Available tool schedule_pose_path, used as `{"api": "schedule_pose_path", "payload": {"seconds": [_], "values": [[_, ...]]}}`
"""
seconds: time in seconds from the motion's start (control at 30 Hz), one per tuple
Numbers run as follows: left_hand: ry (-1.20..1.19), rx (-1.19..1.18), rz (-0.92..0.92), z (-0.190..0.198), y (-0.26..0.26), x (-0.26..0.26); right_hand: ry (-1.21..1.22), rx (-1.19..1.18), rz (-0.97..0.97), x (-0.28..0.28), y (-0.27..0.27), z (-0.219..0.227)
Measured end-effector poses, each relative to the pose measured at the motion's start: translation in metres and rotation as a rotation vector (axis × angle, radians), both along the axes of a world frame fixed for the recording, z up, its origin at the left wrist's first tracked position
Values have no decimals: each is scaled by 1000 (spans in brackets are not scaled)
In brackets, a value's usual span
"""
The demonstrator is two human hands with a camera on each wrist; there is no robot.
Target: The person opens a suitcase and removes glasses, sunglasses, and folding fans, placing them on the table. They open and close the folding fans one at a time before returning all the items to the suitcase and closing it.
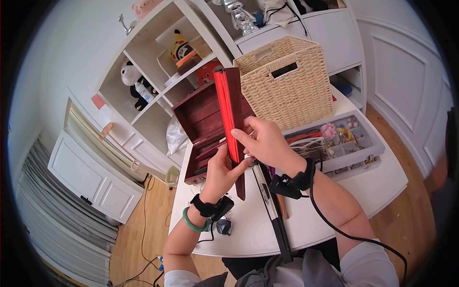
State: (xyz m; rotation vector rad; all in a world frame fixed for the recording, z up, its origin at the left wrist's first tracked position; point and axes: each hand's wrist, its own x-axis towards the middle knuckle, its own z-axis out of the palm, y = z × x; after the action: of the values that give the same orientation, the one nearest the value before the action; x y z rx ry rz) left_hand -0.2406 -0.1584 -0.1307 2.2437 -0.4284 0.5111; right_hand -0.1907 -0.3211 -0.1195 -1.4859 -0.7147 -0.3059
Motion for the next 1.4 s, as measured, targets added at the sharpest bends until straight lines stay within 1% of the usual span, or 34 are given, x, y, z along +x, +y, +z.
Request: {"api": "schedule_pose_path", "payload": {"seconds": [0.07,0.1,0.17,0.2,0.3,0.37,0.43,0.5,0.57,0.63,0.67,0.7,0.73,0.77,0.87,0.93,0.97,1.03,1.17,1.27,1.4], "values": [[63,-75,-105,-3,2,2,27,-13,-12,2,0,-1],[61,-74,-105,1,0,-1,53,-26,-24,3,0,-1],[237,-246,-100,13,-5,-8,58,-10,-10,0,1,-1],[318,-283,-116,19,-3,-8,64,5,5,-2,2,-2],[324,-302,-102,27,-4,-10,-1,-50,-23,-4,3,-3],[324,-321,-99,24,-2,-9,-11,-53,-15,0,5,-7],[289,-344,-89,23,-3,-9,-21,-56,-7,1,6,-7],[289,-355,-67,23,-3,-9,161,27,109,0,4,-4],[287,-366,-44,23,-3,-10,189,58,104,4,1,-3],[214,-409,-54,25,-2,-11,218,89,99,12,-3,-3],[215,-409,-54,26,0,-11,232,146,14,18,-6,-3],[158,-444,-59,26,1,-11,246,202,-72,24,-9,-3],[99,-479,-63,26,4,-12,242,281,-73,29,-13,-5],[98,-480,-60,26,7,-12,271,301,-69,41,-16,-8],[94,-498,-21,24,16,-7,274,328,-43,40,-20,-6],[68,-494,9,21,20,-3,197,315,-88,36,-17,-6],[68,-493,6,22,19,-2,195,316,-91,37,-18,-7],[21,-573,15,23,18,-4,216,430,-67,40,-18,-7],[-3,-643,24,23,29,0,206,490,-82,49,-30,-3],[2,-753,-4,21,44,4,225,534,-107,46,-33,0],[-28,-749,-46,20,48,5,213,496,-96,44,-30,-1]]}}
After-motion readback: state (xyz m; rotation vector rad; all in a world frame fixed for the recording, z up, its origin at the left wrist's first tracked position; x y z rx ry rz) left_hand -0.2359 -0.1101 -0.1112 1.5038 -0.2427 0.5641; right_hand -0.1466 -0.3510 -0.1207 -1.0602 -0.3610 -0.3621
